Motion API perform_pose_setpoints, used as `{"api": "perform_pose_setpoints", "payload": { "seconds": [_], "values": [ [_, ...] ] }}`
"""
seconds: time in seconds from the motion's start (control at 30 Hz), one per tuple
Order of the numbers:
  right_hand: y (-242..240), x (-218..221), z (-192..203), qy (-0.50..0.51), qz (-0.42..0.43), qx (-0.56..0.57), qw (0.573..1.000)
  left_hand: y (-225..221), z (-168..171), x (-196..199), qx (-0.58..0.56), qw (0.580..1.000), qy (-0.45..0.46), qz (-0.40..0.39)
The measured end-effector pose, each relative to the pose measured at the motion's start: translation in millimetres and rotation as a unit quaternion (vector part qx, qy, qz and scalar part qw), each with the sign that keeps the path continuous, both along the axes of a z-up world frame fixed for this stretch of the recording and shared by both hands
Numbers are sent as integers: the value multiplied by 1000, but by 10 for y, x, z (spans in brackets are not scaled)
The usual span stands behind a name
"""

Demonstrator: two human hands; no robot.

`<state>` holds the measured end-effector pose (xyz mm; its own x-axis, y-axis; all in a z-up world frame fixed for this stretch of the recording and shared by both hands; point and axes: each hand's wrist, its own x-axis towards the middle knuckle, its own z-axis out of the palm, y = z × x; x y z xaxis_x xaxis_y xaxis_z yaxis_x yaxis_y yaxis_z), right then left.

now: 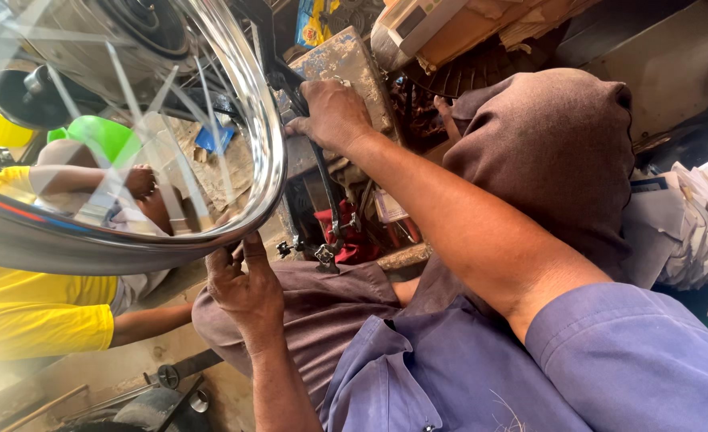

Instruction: The person works on a bicycle wheel attached to a stand, adjusting the spokes and rim by hand and using a tool.

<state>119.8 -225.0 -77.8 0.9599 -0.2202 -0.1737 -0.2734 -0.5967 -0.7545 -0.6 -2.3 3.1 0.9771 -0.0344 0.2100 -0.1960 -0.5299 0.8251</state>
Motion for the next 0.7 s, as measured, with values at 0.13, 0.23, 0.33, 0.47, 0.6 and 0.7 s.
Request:
{"api": "perform_pose_setpoints", "payload": {
  "seconds": [0.13, 0.23, 0.33, 0.47, 0.6, 0.7],
  "values": [
    [-4, -6, -11, -15, -2, 2, 1000, 7, -27, 25, 17, 1000, 8, 14],
    [-1, 10, -56, -16, -2, -1, 1000, -1, -52, 14, -1, 1000, 14, 21],
    [4, 31, -121, -36, 3, -18, 999, -1, -47, 31, 1, 1000, 14, 22],
    [6, 48, -160, -61, 1, -44, 997, -4, -1, 35, -3, 1000, -8, -3],
    [-13, 48, -90, 18, 15, -19, 1000, 18, 16, 24, 9, 999, -37, -15],
    [-10, 47, -62, 54, 13, -6, 998, 31, -16, 33, 18, 997, 31, 69]
  ]
}}
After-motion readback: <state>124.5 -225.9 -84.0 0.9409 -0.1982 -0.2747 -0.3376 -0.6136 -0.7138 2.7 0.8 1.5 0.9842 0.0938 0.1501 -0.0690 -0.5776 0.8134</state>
